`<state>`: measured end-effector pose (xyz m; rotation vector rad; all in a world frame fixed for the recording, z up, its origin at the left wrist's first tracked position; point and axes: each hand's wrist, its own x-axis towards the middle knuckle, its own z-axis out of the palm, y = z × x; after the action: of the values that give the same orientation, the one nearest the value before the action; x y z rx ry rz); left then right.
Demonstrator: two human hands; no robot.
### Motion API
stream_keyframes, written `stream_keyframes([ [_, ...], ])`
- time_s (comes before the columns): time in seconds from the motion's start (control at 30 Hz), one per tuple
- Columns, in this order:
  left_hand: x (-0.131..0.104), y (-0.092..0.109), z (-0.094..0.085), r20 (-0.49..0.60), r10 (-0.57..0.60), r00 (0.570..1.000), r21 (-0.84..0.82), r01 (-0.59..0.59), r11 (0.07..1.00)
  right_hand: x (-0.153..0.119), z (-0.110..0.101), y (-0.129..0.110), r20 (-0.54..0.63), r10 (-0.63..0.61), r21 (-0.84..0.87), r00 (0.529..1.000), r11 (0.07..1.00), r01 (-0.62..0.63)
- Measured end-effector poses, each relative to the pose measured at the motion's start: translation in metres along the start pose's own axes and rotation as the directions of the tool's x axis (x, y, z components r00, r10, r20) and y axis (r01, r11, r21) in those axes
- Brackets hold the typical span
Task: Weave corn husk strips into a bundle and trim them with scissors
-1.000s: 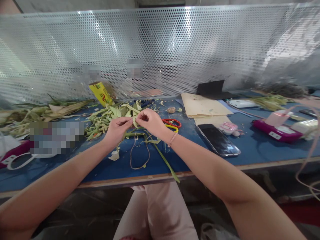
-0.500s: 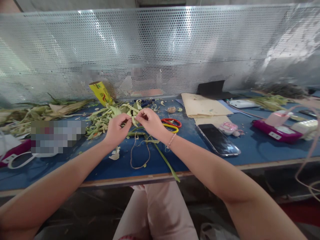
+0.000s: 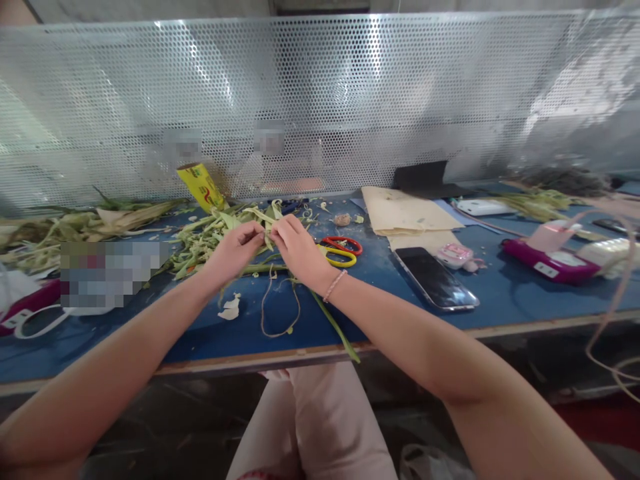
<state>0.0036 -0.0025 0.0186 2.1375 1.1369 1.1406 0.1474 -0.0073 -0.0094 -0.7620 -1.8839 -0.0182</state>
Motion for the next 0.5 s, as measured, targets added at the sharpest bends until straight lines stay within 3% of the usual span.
stream_keyframes([
  [0.17, 0.001, 0.007, -0.008, -0.007, 0.148, 0.989, 0.217, -0.143, 0.966, 0.000, -0.001, 0.006, 0.191, -0.141, -0.125, 0.971, 0.978, 0.166],
  [0.23, -0.003, 0.010, -0.006, -0.030, 0.130, 0.991, 0.238, -0.119, 0.964, 0.000, 0.000, 0.006, 0.225, -0.190, -0.128, 0.956, 0.967, 0.222],
  [0.33, -0.010, 0.010, 0.002, -0.067, 0.038, 0.997, 0.152, -0.027, 0.988, 0.000, 0.001, 0.002, 0.143, -0.178, -0.076, 0.973, 0.979, 0.190],
  [0.5, -0.014, 0.003, 0.017, -0.218, 0.078, 0.973, 0.120, -0.053, 0.991, 0.001, 0.003, -0.005, -0.036, 0.027, 0.066, 0.999, 0.997, -0.025],
])
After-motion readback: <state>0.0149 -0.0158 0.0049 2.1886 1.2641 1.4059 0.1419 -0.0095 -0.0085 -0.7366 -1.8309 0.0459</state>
